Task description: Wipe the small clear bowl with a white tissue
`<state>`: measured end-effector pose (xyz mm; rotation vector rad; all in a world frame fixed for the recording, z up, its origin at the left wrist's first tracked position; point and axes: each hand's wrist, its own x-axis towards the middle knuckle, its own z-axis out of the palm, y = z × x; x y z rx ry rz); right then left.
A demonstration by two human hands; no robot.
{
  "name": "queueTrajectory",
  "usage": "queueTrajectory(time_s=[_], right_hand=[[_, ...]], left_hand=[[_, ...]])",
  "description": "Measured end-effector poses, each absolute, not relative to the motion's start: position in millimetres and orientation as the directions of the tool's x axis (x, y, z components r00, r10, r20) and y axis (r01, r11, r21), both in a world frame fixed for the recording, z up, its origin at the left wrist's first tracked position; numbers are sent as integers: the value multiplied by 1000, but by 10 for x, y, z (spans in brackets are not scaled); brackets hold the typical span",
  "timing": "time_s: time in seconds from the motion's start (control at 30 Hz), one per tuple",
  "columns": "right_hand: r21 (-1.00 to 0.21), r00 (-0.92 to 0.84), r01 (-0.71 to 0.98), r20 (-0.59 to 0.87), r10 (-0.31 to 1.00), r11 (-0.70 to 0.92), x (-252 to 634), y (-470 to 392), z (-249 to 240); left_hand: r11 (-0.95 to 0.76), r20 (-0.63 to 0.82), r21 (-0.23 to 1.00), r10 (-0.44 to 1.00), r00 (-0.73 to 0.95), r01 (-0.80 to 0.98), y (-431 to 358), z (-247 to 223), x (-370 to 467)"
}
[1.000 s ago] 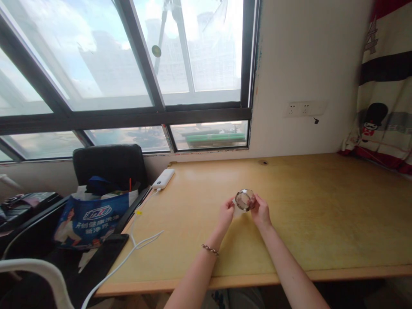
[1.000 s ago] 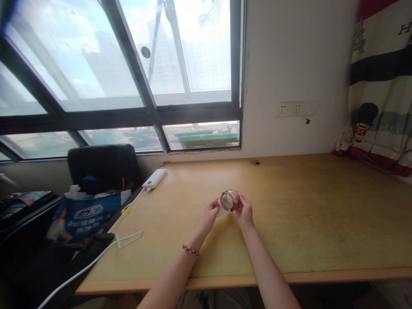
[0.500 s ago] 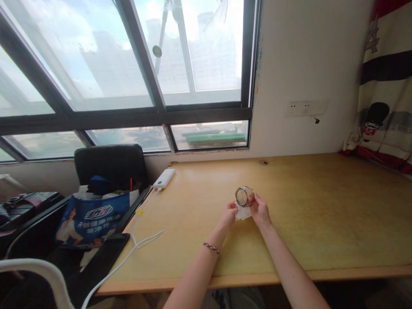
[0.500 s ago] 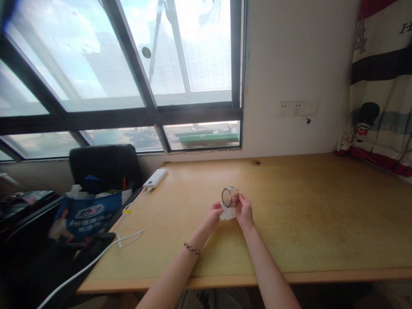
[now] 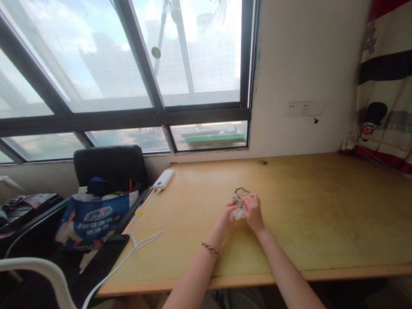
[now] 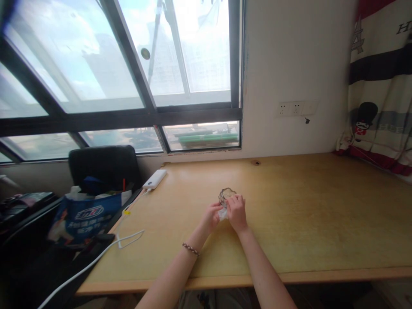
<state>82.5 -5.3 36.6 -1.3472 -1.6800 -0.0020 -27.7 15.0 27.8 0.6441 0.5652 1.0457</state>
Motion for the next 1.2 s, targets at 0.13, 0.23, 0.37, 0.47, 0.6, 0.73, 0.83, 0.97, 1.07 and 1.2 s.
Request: queueTrajectory(time_s=[0.13, 0.23, 0.37, 0.47, 0.6, 0.73, 0.83, 0.97, 1.07, 1.2], right_hand=[[-464, -26, 778, 649, 761, 423, 830, -70, 396], [-468, -95, 738, 641, 762, 486, 813, -84, 409], [-603, 5, 617, 645, 764, 505, 802, -60, 406], [-802, 265, 426, 554, 790, 419, 841, 33, 342], [-979, 374, -45, 168, 912, 198, 895, 178, 203], [-934, 237, -353, -33, 971, 55, 905, 214, 160], [-889, 186, -457, -90, 978, 5, 927, 182, 197], [-850, 145, -523, -158, 977, -60, 952, 129, 243], [-837, 171, -540, -208, 963, -84, 940, 110, 252], [-818, 207, -569, -246, 947, -88, 930, 114, 237]], left_hand=[[359, -187, 618, 931, 313, -699, 179, 314, -319], [314, -183, 653, 948, 258, -689, 185, 309, -322], [279, -166, 689, 959, 229, -669, 188, 278, -324], [327, -198, 672, 944, 264, -664, 207, 258, -330], [339, -193, 670, 939, 286, -660, 235, 237, -332], [277, -138, 711, 956, 259, -646, 245, 219, -338], [259, -141, 734, 962, 232, -628, 257, 209, -347], [230, -180, 746, 973, 144, -625, 292, 172, -346], [225, -203, 711, 973, 112, -666, 325, 114, -336], [214, -215, 683, 973, 88, -699, 370, 49, -357]])
